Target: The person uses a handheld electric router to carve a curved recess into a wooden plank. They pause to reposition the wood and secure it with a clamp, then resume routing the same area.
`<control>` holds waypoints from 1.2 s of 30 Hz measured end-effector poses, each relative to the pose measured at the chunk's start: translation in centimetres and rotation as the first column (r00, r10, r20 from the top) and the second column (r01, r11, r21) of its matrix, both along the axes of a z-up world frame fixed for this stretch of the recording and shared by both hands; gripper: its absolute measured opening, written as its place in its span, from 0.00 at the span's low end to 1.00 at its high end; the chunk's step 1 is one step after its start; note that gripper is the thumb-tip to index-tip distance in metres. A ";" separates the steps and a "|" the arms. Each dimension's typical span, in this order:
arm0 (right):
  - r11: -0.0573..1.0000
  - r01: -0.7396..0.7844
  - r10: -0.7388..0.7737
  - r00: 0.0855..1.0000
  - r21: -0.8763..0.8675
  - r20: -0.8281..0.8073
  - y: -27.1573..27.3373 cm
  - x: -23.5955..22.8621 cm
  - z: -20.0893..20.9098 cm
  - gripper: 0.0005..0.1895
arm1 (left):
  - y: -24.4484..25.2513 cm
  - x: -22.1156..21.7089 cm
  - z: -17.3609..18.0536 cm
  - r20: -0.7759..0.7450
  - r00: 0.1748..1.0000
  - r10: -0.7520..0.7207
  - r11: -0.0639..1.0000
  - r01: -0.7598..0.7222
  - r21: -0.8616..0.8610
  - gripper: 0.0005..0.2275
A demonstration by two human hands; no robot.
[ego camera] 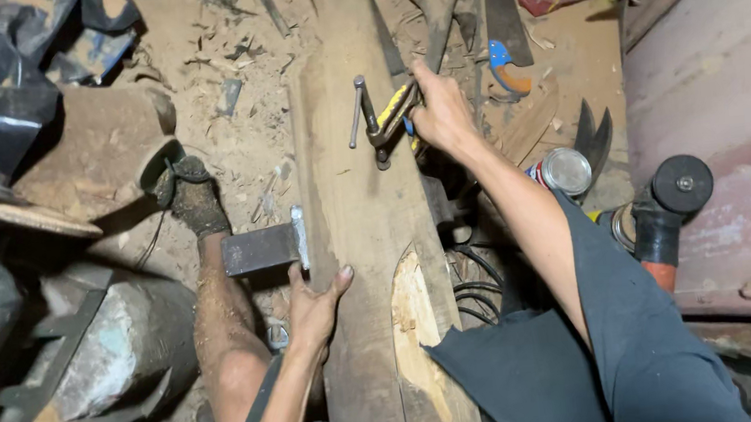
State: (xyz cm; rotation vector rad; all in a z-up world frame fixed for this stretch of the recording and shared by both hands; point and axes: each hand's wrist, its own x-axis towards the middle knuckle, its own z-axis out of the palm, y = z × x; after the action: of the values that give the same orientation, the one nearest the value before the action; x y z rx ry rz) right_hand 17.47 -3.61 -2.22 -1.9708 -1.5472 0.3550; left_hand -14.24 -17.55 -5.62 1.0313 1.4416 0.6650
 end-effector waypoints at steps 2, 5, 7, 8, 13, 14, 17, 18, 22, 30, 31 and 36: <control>0.985 -0.083 0.079 0.996 0.150 0.035 0.3 0.9 -1.0 0.35 | -0.2 0.3 1.7 -0.014 0.997 0.079 0.997 -0.080 -0.016 0.42; 0.994 -0.102 0.105 0.991 0.031 -0.078 -0.6 1.9 -3.2 0.29 | -1.1 -0.3 3.1 -0.244 0.970 -0.009 0.985 0.050 0.163 0.34; 0.971 -0.206 0.215 0.974 0.120 -0.070 1.6 3.2 -2.4 0.29 | 0.6 -0.1 3.5 -0.359 0.933 -0.010 0.990 0.060 0.128 0.38; 0.919 -0.311 0.324 0.946 0.240 -0.013 1.2 4.0 -2.1 0.33 | 0.4 0.4 3.6 -0.416 0.909 -0.024 0.993 0.068 0.092 0.39; 0.941 -0.328 0.332 0.942 0.085 -0.038 1.0 5.0 0.1 0.24 | 0.4 1.8 3.9 -0.318 0.947 0.051 0.970 0.029 0.243 0.39; 0.929 -0.365 0.363 0.931 0.065 0.044 0.5 5.2 0.3 0.28 | -0.4 1.8 4.1 -0.344 0.937 0.052 0.974 0.027 0.223 0.39; 0.937 -0.325 0.328 0.945 -0.128 0.002 0.2 5.0 -0.2 0.33 | -0.8 1.6 4.7 -0.322 0.946 -0.033 0.994 0.063 0.085 0.41; 0.940 -0.274 0.270 0.962 -0.204 -0.044 0.4 5.6 -0.2 0.34 | -0.4 1.6 5.1 -0.336 0.942 -0.023 0.994 0.057 0.093 0.41; 0.969 -0.189 0.223 0.946 0.158 -0.237 1.4 4.7 -5.8 0.40 | 0.0 2.2 6.1 -0.438 0.898 -0.051 0.997 0.071 0.030 0.39; 0.983 -0.060 0.089 0.982 0.171 -0.165 1.3 6.2 -9.9 0.40 | -0.5 2.3 5.7 -0.423 0.906 -0.018 0.984 0.091 0.154 0.39; 0.981 -0.082 0.113 0.979 0.178 -0.169 1.8 6.2 -9.0 0.40 | -0.3 2.5 5.6 -0.429 0.903 -0.029 0.986 0.097 0.138 0.39; 0.998 -0.060 0.053 0.982 -0.037 -0.180 1.0 5.3 -6.9 0.35 | 0.2 2.8 4.6 -0.448 0.890 -0.086 0.958 0.198 0.208 0.41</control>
State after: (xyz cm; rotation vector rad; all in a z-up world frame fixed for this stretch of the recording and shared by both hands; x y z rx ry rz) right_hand 22.73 -2.63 -9.11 -1.8734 -1.4937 0.5762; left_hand -11.39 -17.30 -1.02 1.5445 1.6705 0.5347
